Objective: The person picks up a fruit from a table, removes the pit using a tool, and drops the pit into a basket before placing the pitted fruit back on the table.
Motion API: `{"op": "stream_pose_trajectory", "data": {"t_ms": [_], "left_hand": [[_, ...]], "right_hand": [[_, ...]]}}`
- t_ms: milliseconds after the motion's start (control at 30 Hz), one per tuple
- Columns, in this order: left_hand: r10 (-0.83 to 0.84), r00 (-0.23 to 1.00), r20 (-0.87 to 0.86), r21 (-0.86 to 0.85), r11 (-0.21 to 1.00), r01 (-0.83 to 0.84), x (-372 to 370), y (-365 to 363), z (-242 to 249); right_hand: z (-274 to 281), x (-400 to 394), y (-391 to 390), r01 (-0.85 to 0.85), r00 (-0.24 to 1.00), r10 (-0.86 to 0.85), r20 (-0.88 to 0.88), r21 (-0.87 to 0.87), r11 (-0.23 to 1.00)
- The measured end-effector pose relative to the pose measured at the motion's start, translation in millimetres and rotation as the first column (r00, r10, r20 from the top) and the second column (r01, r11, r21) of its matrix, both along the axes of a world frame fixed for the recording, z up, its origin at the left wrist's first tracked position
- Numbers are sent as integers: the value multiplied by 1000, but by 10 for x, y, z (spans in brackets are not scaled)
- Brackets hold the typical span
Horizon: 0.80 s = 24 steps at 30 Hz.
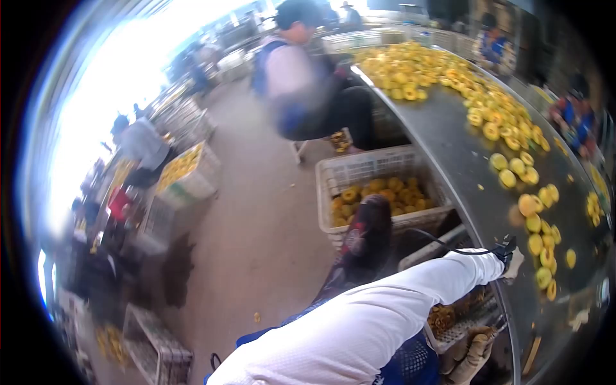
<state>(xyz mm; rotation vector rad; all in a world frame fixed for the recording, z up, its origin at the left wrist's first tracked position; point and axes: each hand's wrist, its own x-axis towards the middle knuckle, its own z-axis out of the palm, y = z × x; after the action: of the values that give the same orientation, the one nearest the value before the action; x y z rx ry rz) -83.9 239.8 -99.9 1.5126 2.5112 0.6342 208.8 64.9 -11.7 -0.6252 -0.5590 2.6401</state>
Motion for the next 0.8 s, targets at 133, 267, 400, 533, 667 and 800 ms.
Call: {"op": "stream_pose_trajectory", "data": {"t_ms": [133,267,400,533,667,800], "left_hand": [[66,980,190,361,923,-132,-303,-431,442],[-482,303,822,564,761,-321,-219,-1929,1588],[-245,770,589,661,694,-286,-156,-2888,1298],[-154,688,709,631,574,-522,96,-3432,879],[-175,573,800,581,462,-670,260,-3601,447],[-74,799,596,726,473,-498,421,-3864,1108]], "right_hand": [[750,-279,-209,-177,981,77,176,670,721],[705,-539,-107,-244,969,183,163,710,660],[694,-785,-83,-321,947,249,204,673,667],[771,-1057,-186,-348,925,343,163,723,596],[833,-1233,-294,-396,910,339,238,739,545],[885,-1315,-370,-382,914,347,211,735,561]]}}
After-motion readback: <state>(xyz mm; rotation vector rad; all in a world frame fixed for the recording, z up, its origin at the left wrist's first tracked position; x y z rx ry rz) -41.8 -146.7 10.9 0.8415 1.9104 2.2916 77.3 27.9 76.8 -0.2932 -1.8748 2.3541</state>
